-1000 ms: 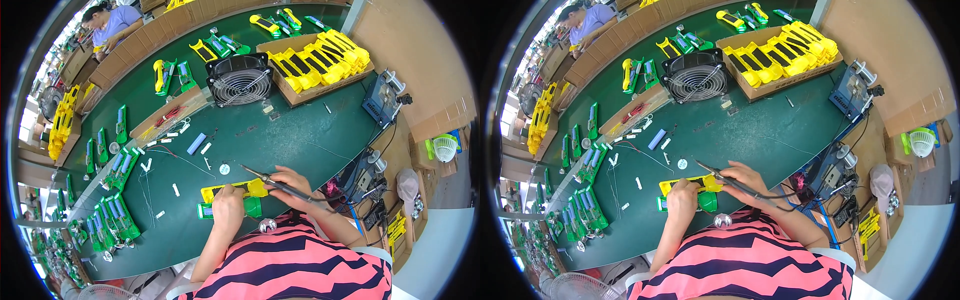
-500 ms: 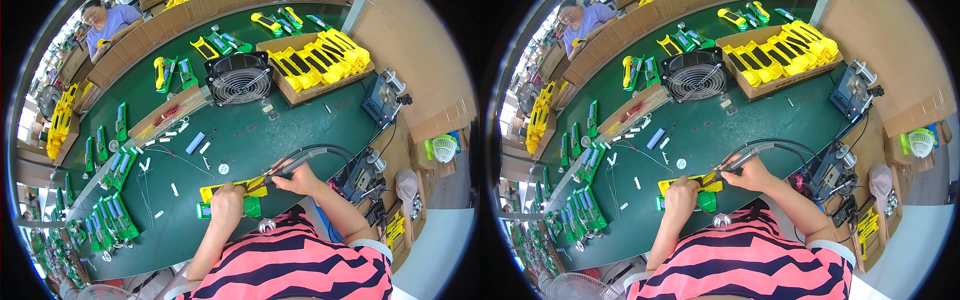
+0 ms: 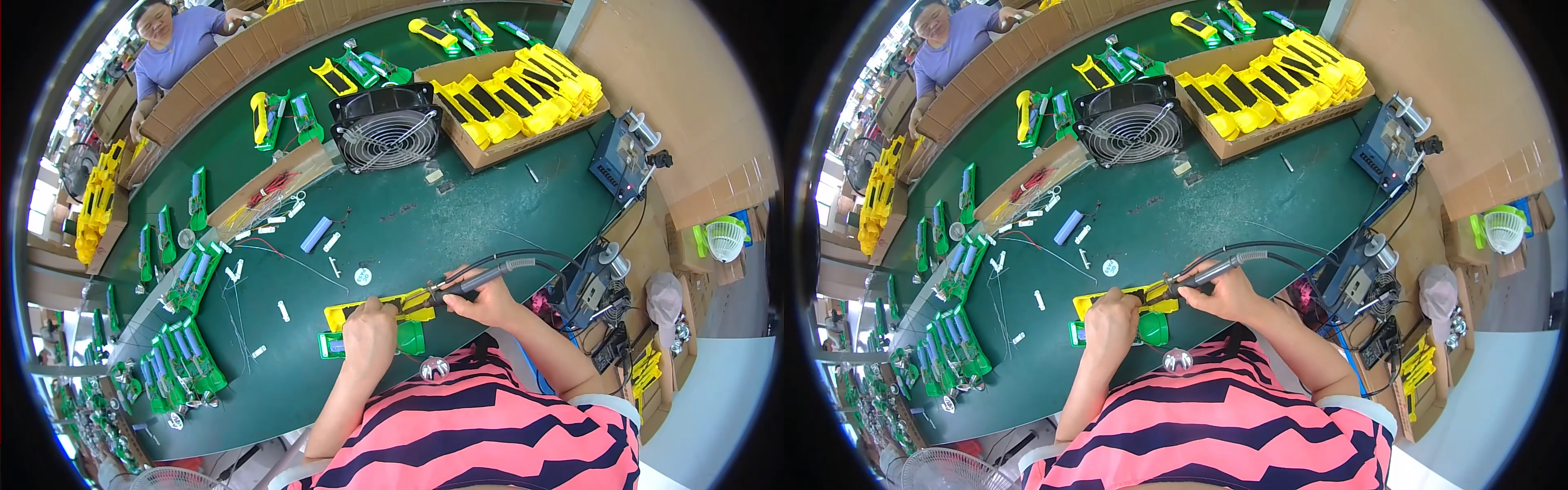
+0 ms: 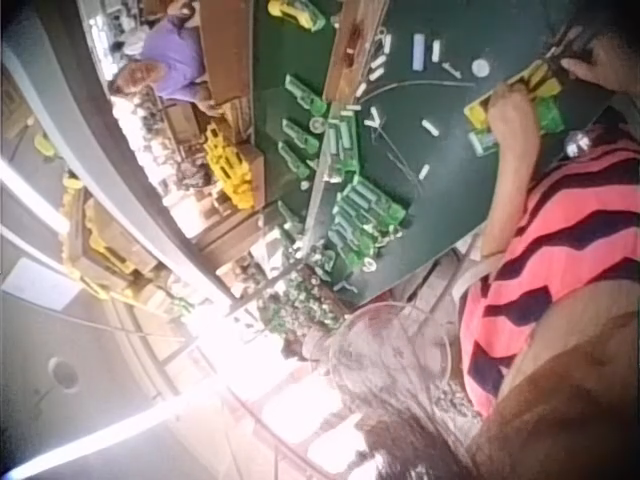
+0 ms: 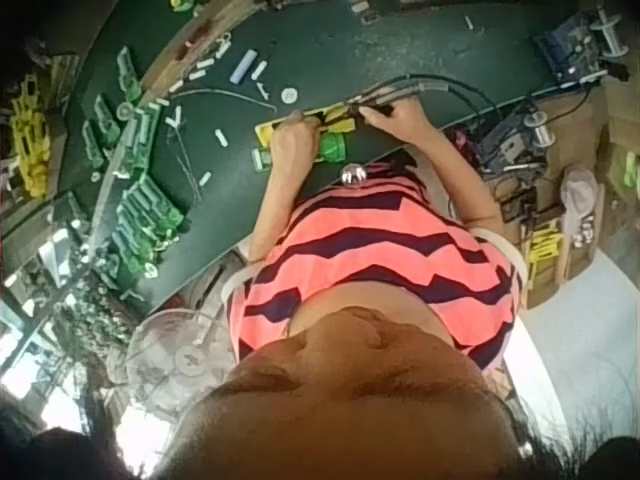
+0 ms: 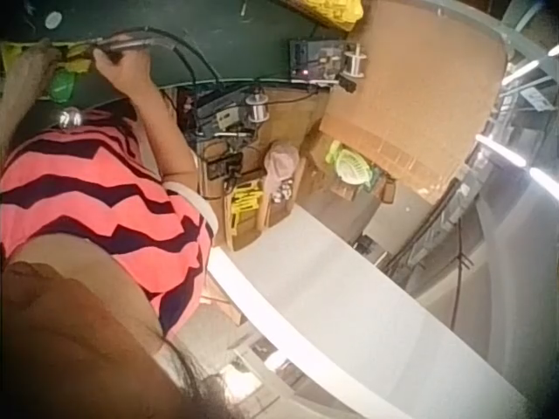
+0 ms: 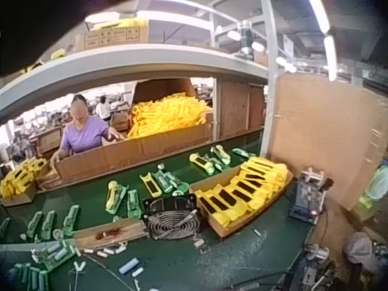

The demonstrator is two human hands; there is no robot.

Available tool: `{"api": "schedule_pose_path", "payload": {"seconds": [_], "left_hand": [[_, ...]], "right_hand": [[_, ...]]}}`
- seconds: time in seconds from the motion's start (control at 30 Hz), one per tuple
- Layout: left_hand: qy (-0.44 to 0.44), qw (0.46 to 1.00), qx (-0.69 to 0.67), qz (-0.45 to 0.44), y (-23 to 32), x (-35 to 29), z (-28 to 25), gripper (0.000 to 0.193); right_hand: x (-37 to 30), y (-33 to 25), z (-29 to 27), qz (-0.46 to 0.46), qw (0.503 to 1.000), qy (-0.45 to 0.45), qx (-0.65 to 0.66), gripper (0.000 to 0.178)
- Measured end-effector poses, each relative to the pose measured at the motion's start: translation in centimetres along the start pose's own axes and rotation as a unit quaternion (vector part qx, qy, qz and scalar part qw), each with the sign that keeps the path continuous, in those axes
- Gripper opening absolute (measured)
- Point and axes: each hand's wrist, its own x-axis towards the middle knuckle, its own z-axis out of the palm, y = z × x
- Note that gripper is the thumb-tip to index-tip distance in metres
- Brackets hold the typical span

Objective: Soldering components and wiring to small circuit boards for electronic lighting devices.

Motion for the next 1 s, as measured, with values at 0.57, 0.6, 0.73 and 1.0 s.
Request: {"api": "schedule_pose_path", "payload": {"seconds": [0.57, 0.6, 0.73, 1.0], "left_hand": [[0.005, 1.000, 0.002, 0.005, 0.1, 0.1, 0.3, 0.003], [0.006, 1.000, -0.001, 0.003, 0.1, 0.0, 0.3, 0.004], [-0.016, 0.999, -0.048, 0.007, 0.0, -0.2, -0.8, 0.012], [0.048, 0.992, -0.115, 0.018, -1.3, -2.7, -4.0, 0.024]], "right_hand": [[-3.6, -2.6, 5.0, -0.074, 0.993, -0.030, -0.087, 0.073], [-3.4, -2.9, 4.9, -0.063, 0.992, -0.045, -0.102, 0.072], [-3.3, -2.0, 4.9, -0.114, 0.984, -0.071, -0.120, 0.070], [-0.8, -1.7, 1.7, -0.160, 0.972, -0.078, -0.153, 0.072]]}}
